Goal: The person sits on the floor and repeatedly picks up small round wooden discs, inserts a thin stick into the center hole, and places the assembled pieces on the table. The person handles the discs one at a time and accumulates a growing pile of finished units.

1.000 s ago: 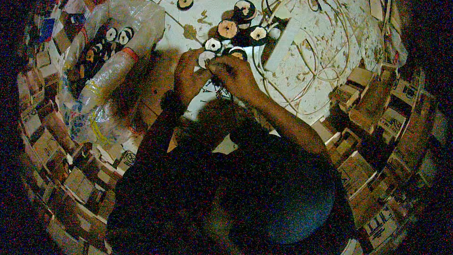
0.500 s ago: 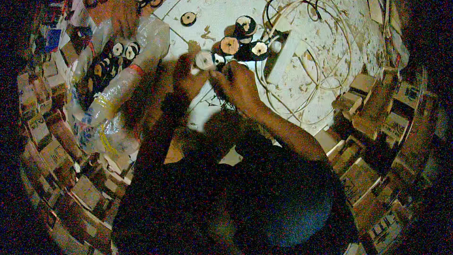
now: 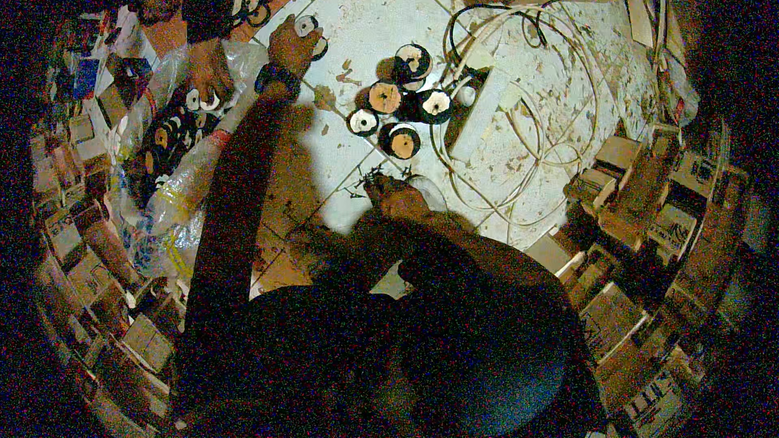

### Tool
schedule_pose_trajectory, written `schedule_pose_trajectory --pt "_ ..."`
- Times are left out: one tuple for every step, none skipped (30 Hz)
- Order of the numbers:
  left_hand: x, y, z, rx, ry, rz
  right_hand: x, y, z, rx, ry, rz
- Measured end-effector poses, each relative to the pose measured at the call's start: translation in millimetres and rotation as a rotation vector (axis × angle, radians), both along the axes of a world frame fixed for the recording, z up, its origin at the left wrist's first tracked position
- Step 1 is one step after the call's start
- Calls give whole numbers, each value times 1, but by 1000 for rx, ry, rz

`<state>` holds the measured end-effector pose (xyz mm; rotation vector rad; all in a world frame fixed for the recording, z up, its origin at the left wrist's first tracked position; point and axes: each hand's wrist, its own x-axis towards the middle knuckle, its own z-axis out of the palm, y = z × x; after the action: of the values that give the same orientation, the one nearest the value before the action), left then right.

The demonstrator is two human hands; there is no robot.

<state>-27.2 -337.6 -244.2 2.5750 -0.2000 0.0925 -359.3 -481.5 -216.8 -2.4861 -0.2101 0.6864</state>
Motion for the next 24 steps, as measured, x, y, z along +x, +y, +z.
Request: schedule_pose_trajectory --pt "-2 2 -1 -9 -18 -2 -2 0 -5 -43 -49 63" --pt "-9 4 0 0 -103 -24 -4 3 -8 -85 -95 122" --pt "-22 7 2 -67 -191 -61 -5 4 -11 -113 -69 124" --pt "-40 11 6 -129 -231 -99 -5 4 -13 -142 -43 127" --pt "-61 14 11 -194 -274 -136 -3 6 -15 -161 47 77" --pt "-89 17 16 -170 -116 -161 -4 3 -14 -138 116 85" --pt "-120 20 21 -166 -41 -200 -2 5 -14 -162 18 115" --pt "-151 20 26 -189 -17 -236 -1 2 -12 -142 -104 204" --pt "-175 17 29 -232 -80 -283 -1 -1 -10 -185 -191 299" --pt "-188 14 30 -273 -33 -291 0 -1 -7 -156 -249 238" --pt "-196 11 31 -286 94 -290 1 -1 -4 -124 -164 234" --pt "-199 7 32 -303 54 -298 2 1 -1 -133 -115 200" --pt "-196 4 33 -301 -24 -341 3 3 2 -102 -124 178" --pt "-189 1 34 -299 -90 -386 6 3 4 -134 -91 185" --pt "-181 -1 35 -289 -149 -421 8 3 6 -125 -114 200" --pt "-174 -3 36 -289 -98 -476 11 2 8 -117 -140 213" --pt "-172 -4 38 -263 -12 -508 14 2 8 -108 -166 223" --pt "-170 -4 39 -240 75 -529 15 2 9 -99 -165 197" --pt "-170 -4 39 -218 139 -568 17 3 10 -89 -163 167" --pt "-171 -3 40 -152 146 -584 17 3 10 -120 -85 146" --pt "-174 -3 39 -185 144 -564 17 3 10 -105 -110 109" --pt "-176 -2 37 -199 150 -538 17 3 10 -132 -56 84" --pt "-179 -2 36 -200 177 -508 16 4 8 -119 -62 54" --pt "-180 -1 34 -220 107 -513 15 4 7 -73 -166 49"
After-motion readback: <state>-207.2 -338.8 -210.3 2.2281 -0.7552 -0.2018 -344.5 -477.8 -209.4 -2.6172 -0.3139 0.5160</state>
